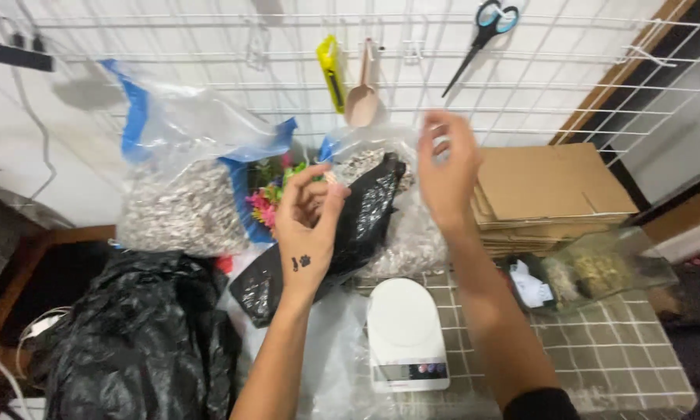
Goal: The person uses tape and scissors to secure a black plastic bag containing aquarium supplies, then places it among other prepared packages.
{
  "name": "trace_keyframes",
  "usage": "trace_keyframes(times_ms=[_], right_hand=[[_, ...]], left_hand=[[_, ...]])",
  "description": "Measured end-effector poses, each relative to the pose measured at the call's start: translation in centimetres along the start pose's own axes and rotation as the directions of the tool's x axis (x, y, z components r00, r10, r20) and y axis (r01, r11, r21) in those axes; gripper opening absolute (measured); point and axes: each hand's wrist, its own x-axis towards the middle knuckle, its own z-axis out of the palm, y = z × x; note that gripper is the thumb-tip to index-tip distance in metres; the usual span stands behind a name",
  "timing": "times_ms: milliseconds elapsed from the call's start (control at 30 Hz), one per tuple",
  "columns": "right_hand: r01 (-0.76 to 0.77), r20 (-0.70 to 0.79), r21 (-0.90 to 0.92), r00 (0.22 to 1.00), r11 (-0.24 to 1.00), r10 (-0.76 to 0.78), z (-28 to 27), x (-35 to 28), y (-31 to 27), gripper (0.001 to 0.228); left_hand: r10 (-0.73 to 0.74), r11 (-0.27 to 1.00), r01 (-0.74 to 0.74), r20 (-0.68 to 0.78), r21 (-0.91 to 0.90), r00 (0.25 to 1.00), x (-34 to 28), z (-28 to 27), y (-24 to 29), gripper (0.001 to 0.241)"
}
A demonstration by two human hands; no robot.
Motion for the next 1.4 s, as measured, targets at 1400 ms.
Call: trace_keyframes(times_ms=[1400], right_hand=[[-0.005, 0.072, -0.005, 0.997, 1.000, 0.005, -11.9, -14.4, -7.1, 0.040]], left_hand=[[-0.101, 0.994, 0.088, 0.242, 0.065, 0.965, -15.7, 2.6, -0.8, 0.023]])
